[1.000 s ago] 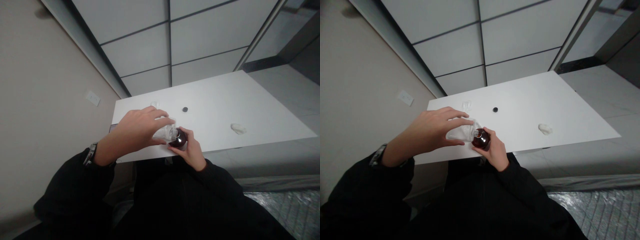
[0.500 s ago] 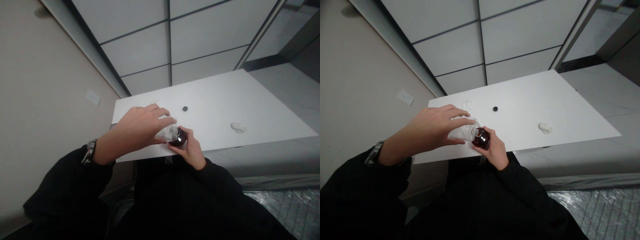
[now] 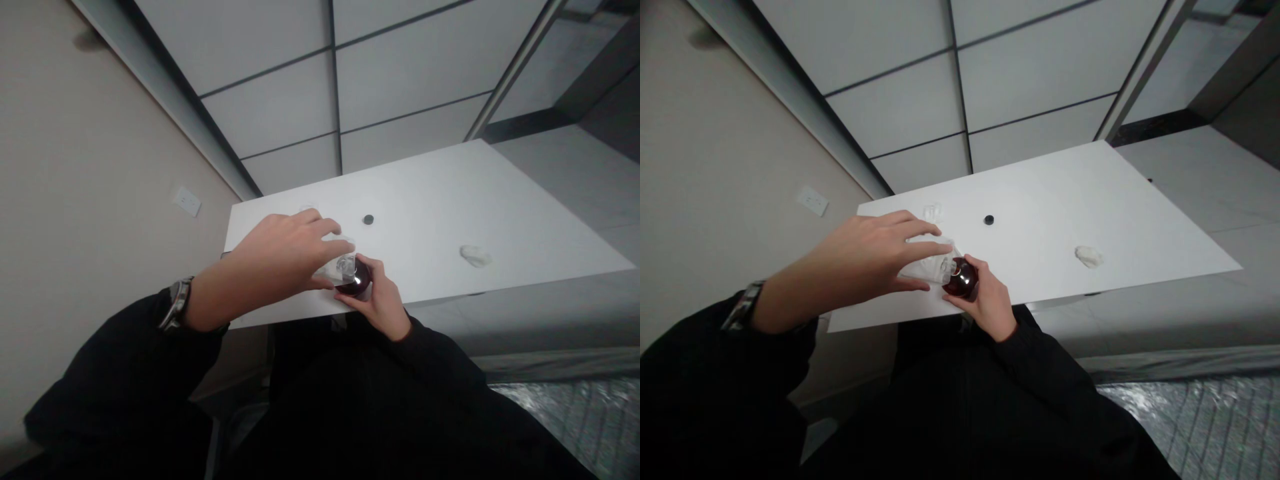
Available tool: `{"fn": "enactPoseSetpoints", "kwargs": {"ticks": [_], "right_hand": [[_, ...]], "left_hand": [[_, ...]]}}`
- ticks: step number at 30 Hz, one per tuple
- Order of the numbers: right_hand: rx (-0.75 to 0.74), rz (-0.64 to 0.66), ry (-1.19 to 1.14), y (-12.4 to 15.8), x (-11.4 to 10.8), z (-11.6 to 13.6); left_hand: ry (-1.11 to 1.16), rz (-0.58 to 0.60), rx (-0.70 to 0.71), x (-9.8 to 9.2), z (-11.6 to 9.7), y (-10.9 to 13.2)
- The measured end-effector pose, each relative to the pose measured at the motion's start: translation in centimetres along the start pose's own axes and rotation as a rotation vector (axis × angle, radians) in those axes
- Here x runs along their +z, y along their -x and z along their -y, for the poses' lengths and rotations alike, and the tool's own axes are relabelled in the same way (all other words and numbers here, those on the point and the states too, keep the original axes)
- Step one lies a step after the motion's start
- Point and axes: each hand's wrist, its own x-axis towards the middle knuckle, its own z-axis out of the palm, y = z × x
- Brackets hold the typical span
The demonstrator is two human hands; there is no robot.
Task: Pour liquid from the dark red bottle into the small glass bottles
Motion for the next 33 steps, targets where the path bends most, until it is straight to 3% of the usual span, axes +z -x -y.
{"fn": "enactPoseSetpoints", "kwargs": {"ticks": [11, 33], "right_hand": [[-0.006, 0.005, 0.002, 0.0, -0.1, 0.2], [-0.021, -0.023, 0.011, -0.1, 0.5, -0.5]], "left_hand": [[-0.009, 0.044, 0.033, -1.0, -0.4, -0.5], [0.024, -0.007, 0.112, -0.7, -0.5, -1.5]]}}
